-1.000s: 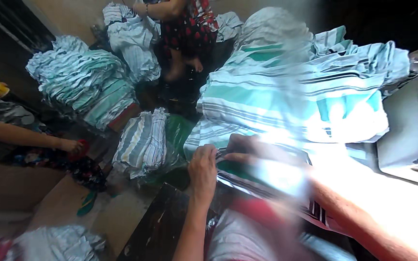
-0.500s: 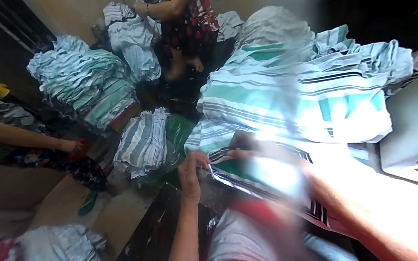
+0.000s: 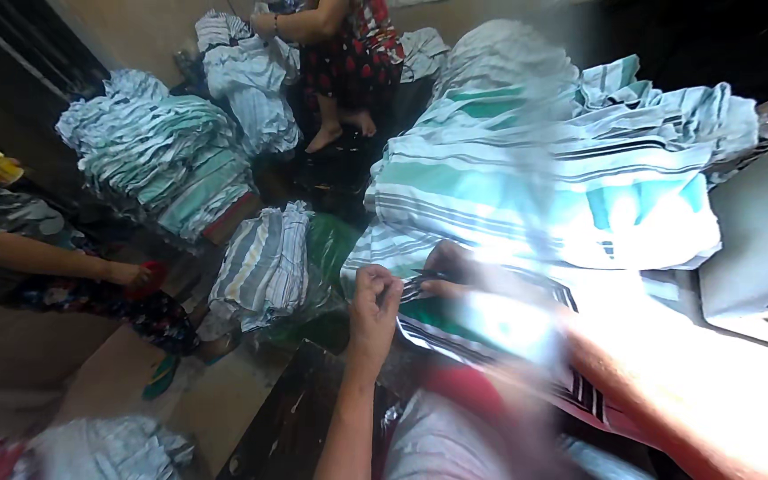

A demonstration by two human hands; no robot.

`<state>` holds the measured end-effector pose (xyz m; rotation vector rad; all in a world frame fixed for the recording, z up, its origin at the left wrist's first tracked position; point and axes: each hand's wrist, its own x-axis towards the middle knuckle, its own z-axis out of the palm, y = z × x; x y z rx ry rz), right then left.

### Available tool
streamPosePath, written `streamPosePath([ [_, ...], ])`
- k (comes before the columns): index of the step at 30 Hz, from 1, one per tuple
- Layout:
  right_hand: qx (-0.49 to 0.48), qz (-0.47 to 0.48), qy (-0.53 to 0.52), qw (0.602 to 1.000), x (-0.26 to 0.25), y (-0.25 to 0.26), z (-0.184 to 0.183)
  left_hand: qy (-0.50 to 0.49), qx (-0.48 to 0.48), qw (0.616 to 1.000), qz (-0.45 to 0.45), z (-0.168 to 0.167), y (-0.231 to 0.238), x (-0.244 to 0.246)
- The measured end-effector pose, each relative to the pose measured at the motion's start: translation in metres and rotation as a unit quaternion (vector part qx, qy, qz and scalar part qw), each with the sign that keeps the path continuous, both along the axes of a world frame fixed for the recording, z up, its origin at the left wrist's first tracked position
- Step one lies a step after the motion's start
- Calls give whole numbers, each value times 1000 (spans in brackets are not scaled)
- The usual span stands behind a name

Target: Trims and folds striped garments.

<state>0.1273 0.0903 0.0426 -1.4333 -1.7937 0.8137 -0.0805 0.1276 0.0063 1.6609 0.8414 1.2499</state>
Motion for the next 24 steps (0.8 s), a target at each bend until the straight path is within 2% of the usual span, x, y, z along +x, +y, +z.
streamPosePath([
  [4, -11, -9, -27, 1000, -2, -6, 9, -37, -74, 997, 4, 2, 0, 3],
  [8, 13, 13, -28, 999, 5, 2, -7, -45, -129, 990, 33, 10, -3, 7],
  [15, 17, 15, -73, 997, 4, 2, -8, -40, -156, 986, 42, 14, -4, 8],
  [24, 39, 12, -81, 996, 3, 3, -13, -40, -165, 985, 24, 16, -3, 6],
])
